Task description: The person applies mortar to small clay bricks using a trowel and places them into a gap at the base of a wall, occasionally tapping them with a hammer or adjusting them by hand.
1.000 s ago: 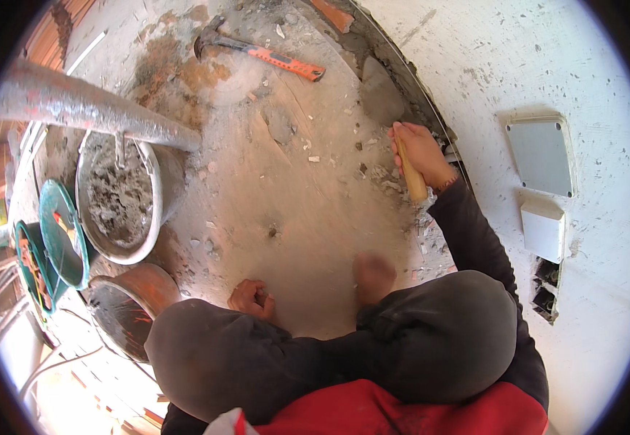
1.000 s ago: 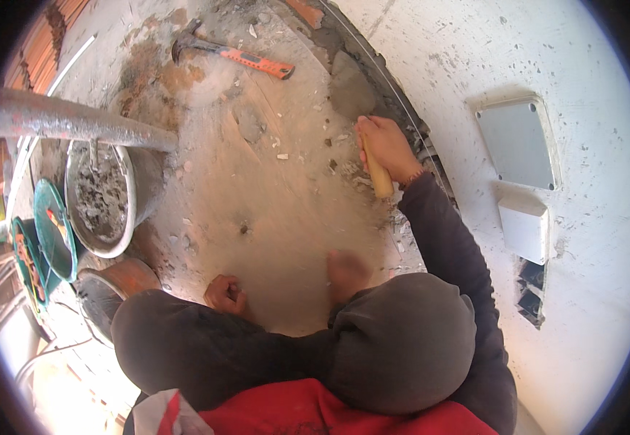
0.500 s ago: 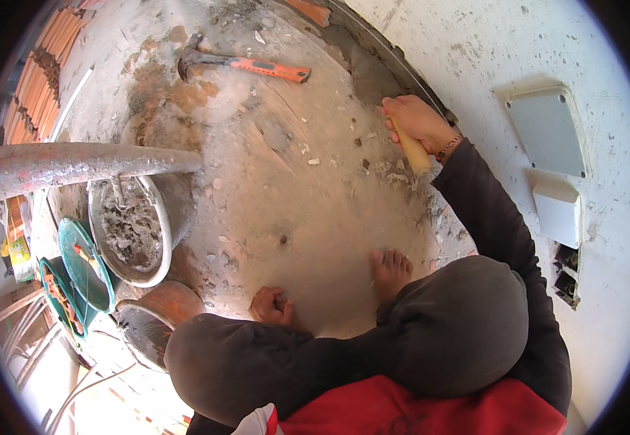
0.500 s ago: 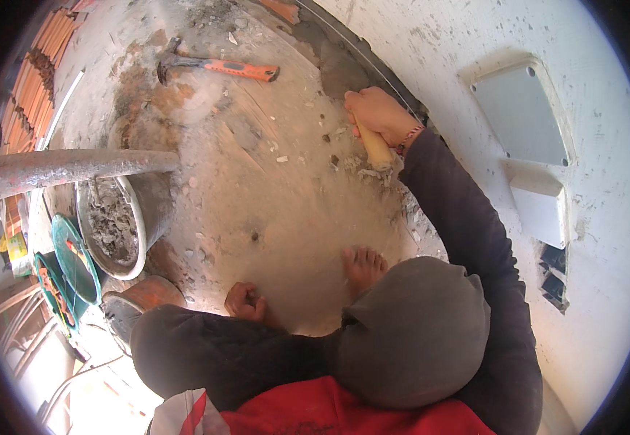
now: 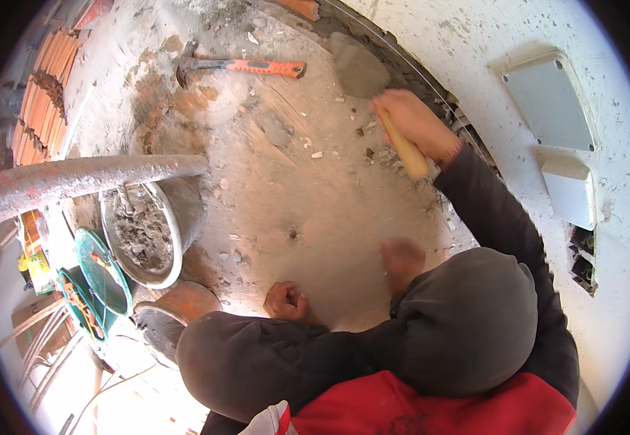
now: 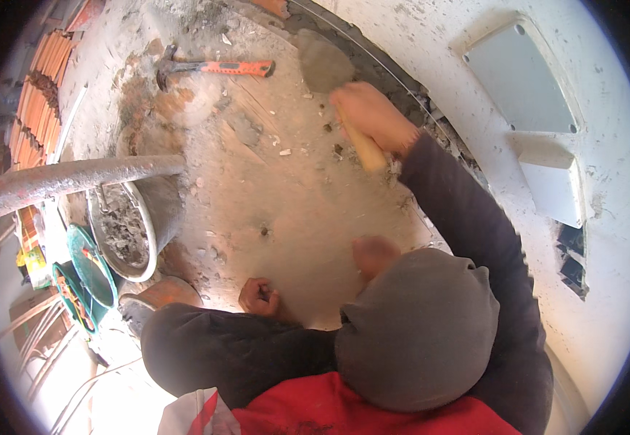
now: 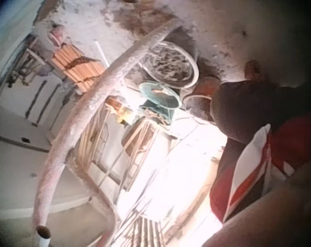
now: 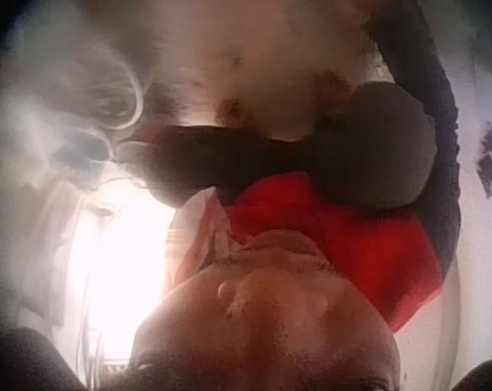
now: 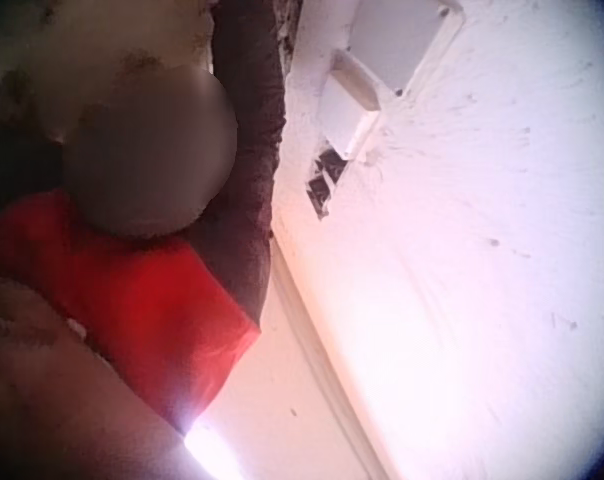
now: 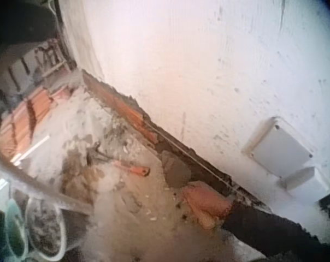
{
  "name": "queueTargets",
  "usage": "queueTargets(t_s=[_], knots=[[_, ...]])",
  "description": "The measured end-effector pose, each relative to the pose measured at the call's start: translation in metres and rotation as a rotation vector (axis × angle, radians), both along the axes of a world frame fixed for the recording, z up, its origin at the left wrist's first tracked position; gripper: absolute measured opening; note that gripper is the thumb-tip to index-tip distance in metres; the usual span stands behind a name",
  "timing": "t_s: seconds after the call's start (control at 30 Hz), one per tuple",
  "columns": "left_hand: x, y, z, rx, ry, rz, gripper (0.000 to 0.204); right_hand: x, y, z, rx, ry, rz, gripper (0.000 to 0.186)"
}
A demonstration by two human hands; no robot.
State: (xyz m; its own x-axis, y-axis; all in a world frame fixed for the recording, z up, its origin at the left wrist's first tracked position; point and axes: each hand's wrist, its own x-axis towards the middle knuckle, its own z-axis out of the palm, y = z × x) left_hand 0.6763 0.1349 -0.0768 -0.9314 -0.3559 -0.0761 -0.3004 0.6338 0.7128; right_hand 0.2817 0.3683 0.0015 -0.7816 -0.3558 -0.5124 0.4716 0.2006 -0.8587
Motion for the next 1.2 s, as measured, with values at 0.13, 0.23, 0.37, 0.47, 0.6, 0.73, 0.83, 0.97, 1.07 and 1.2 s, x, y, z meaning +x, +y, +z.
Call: queueTargets(t_s=[0.13, 0.23, 0.37, 0.47, 0.6, 0.73, 0.83, 0.97, 1.07, 1.2], knots=[[0.004, -0.004, -0.003, -0.038, 0.008, -0.025, 0.026, -0.053, -0.046, -0.013, 0.008, -0.08, 0.041, 0.022], [0.004, -0.002, 0.002, -0.024, -0.038, -0.015, 0.025, -0.065, -0.059, -0.007, 0.019, -0.133, -0.061, 0.022], [0.002, -0.003, -0.002, -0.034, 0.013, -0.046, 0.025, -0.071, -0.055, -0.011, 0.02, -0.172, -0.074, 0.021], [0.003, -0.003, 0.0, -0.041, -0.009, -0.047, 0.025, -0.066, -0.044, -0.004, 0.064, -0.211, -0.037, 0.021], [0.001, 0.0, 0.004, -0.034, 0.005, -0.018, 0.027, -0.057, -0.045, 0.007, 0.094, -0.223, -0.08, 0.02], [0.0, -0.002, 0.003, -0.017, 0.008, -0.039, 0.028, -0.064, -0.054, -0.023, -0.092, -0.17, -0.134, 0.022], [-0.002, 0.0, 0.002, -0.004, 0.011, -0.049, 0.027, -0.076, -0.051, -0.033, -0.07, -0.169, -0.091, 0.024], [0.004, -0.003, 0.0, -0.005, 0.0, -0.025, 0.026, -0.048, -0.041, -0.029, 0.026, 0.004, 0.029, 0.026], [0.001, -0.005, -0.002, -0.005, 0.047, -0.051, 0.027, -0.035, -0.035, -0.024, 0.238, 0.204, 0.055, 0.028], [0.004, -0.006, -0.005, -0.001, 0.064, -0.07, 0.027, -0.052, -0.041, 0.001, 0.819, 0.797, 0.547, 0.027]])
